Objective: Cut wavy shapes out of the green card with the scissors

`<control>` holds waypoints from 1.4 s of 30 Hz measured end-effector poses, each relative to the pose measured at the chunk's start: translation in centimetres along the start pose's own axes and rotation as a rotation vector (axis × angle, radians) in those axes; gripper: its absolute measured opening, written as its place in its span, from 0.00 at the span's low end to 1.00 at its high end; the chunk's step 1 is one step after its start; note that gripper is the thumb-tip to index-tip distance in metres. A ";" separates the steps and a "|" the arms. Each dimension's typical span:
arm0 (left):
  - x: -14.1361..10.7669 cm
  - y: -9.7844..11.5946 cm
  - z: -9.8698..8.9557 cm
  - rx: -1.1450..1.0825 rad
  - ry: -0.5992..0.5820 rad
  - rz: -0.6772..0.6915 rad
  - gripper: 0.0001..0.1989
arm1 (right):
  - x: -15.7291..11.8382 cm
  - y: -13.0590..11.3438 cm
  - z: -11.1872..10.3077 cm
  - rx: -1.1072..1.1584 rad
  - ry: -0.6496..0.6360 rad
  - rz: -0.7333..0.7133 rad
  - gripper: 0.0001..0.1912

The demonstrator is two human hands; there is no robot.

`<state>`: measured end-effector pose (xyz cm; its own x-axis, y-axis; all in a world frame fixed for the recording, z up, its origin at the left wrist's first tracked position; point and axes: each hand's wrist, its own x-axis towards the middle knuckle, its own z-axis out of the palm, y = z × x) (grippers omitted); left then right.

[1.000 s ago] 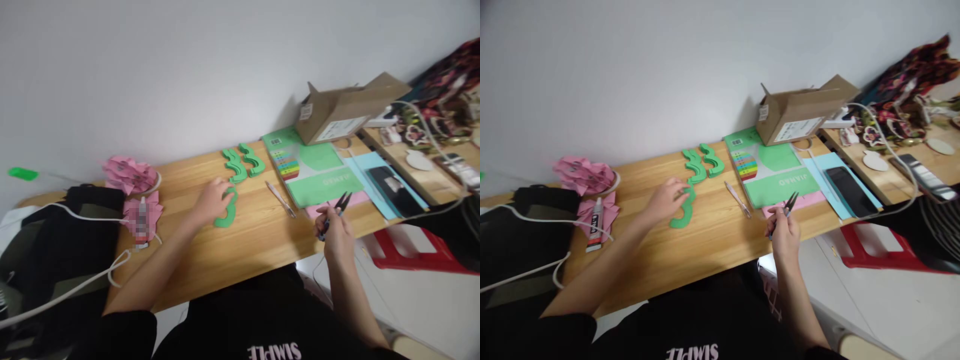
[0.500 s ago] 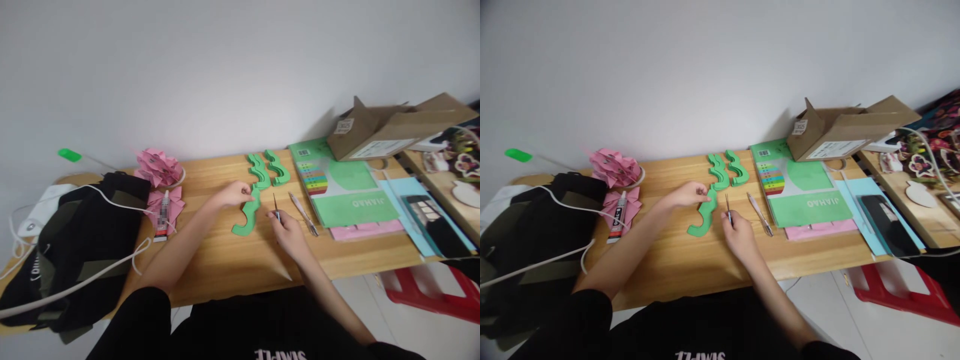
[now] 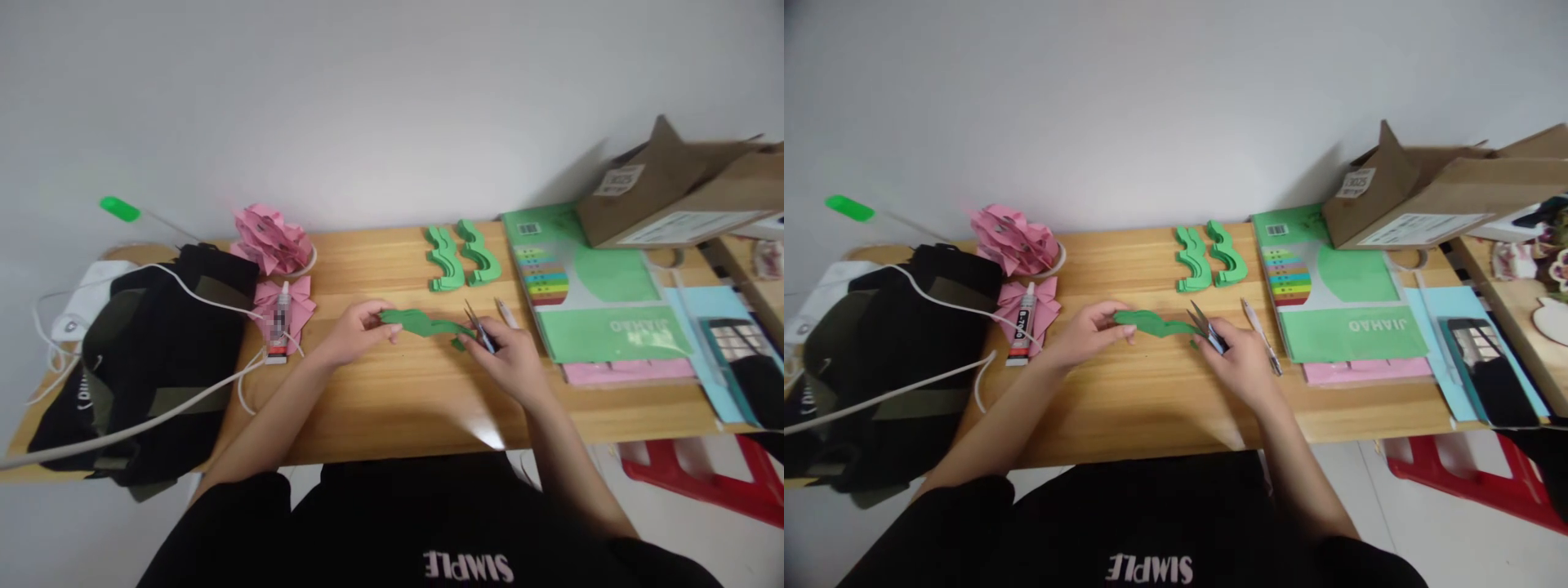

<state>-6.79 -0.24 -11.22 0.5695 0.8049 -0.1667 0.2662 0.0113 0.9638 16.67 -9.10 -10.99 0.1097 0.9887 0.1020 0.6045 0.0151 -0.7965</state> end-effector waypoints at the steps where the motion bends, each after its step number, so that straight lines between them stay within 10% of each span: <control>1: -0.3 -0.5 -0.1 0.124 0.034 0.048 0.07 | 0.1 0.2 -0.2 -0.066 -0.033 -0.048 0.09; 7: -1.5 -2.4 0.2 0.842 0.136 0.283 0.05 | 0.3 0.9 -0.2 -0.255 -0.240 -0.028 0.07; 19: -1.8 -2.6 1.0 1.040 0.062 0.365 0.10 | 0.4 1.4 0.3 -0.147 -0.205 0.078 0.07; 42: -2.4 2.0 0.8 0.063 -0.088 -0.085 0.15 | -0.1 -0.9 -1.3 0.737 -0.046 0.373 0.18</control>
<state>-7.00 -2.64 -9.08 0.6079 0.7476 -0.2674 0.3632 0.0377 0.9309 17.12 -9.36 -9.47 0.1588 0.9530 -0.2579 -0.1398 -0.2369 -0.9614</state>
